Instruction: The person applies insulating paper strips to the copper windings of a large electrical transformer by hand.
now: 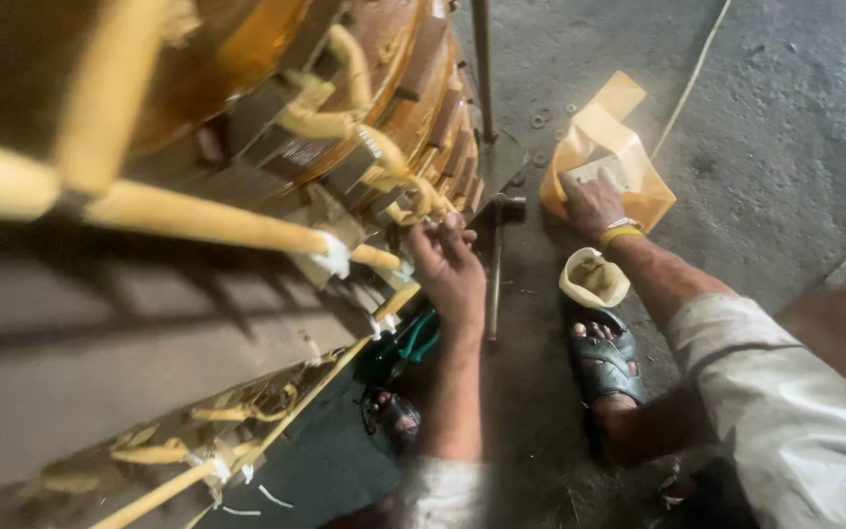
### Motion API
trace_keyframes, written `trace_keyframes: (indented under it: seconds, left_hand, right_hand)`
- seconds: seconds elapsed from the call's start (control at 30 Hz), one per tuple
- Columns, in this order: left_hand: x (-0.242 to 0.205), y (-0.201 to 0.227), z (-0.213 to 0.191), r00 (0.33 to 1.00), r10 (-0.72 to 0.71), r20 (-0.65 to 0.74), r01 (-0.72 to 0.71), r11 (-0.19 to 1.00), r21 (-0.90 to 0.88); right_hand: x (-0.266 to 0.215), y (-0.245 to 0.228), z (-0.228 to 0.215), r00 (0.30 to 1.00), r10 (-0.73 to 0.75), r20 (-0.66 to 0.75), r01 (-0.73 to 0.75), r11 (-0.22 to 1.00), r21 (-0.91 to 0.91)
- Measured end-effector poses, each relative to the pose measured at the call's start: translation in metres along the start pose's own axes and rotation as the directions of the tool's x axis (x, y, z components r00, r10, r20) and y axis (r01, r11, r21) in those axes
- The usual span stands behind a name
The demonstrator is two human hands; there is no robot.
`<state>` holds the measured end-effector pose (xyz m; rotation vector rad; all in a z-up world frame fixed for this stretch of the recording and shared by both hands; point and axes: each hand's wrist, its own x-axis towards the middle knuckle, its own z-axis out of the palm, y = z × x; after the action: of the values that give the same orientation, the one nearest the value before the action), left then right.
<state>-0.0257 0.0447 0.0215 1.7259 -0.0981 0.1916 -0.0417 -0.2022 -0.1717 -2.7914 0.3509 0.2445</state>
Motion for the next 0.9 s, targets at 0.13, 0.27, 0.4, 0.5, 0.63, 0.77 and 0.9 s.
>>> trace_keyframes:
  seconds: [0.13,0.27,0.4,0.5,0.63,0.77,0.9]
  left_hand:
    - [0.001,0.009,0.002,0.983,0.183,-0.020,-0.184,0.982,-0.052]
    - [0.002,0.021,-0.002,0.999,0.040,-0.026,-0.037,0.993,0.110]
    - [0.007,0.018,0.005,0.997,-0.034,-0.065,0.038,0.998,0.057]
    - [0.011,0.018,0.018,0.989,-0.020,-0.149,0.023,1.000,0.019]
    - [0.009,0.016,0.015,0.935,0.291,-0.200,-0.269,0.954,0.132]
    - [0.012,0.021,-0.002,0.988,0.151,0.027,-0.153,0.986,0.062]
    - [-0.034,0.061,-0.055,0.961,-0.068,0.268,0.019,0.983,0.185]
  right_hand:
    - [0.000,-0.011,-0.047,1.000,-0.012,0.017,0.010,0.997,0.080]
    - [-0.016,-0.027,-0.106,0.989,0.025,-0.145,-0.013,0.996,0.083]
    - [-0.014,-0.033,-0.156,0.980,-0.001,-0.197,0.002,1.000,0.005]
    - [-0.006,-0.033,-0.187,0.966,-0.082,-0.244,0.072,0.996,-0.052]
    - [-0.001,-0.038,-0.227,0.946,-0.012,-0.323,0.061,0.988,0.141]
    - [-0.015,-0.052,-0.263,0.792,0.006,-0.611,0.215,0.933,0.288]
    - [-0.061,-0.092,-0.297,0.791,0.167,-0.589,0.238,0.802,0.547]
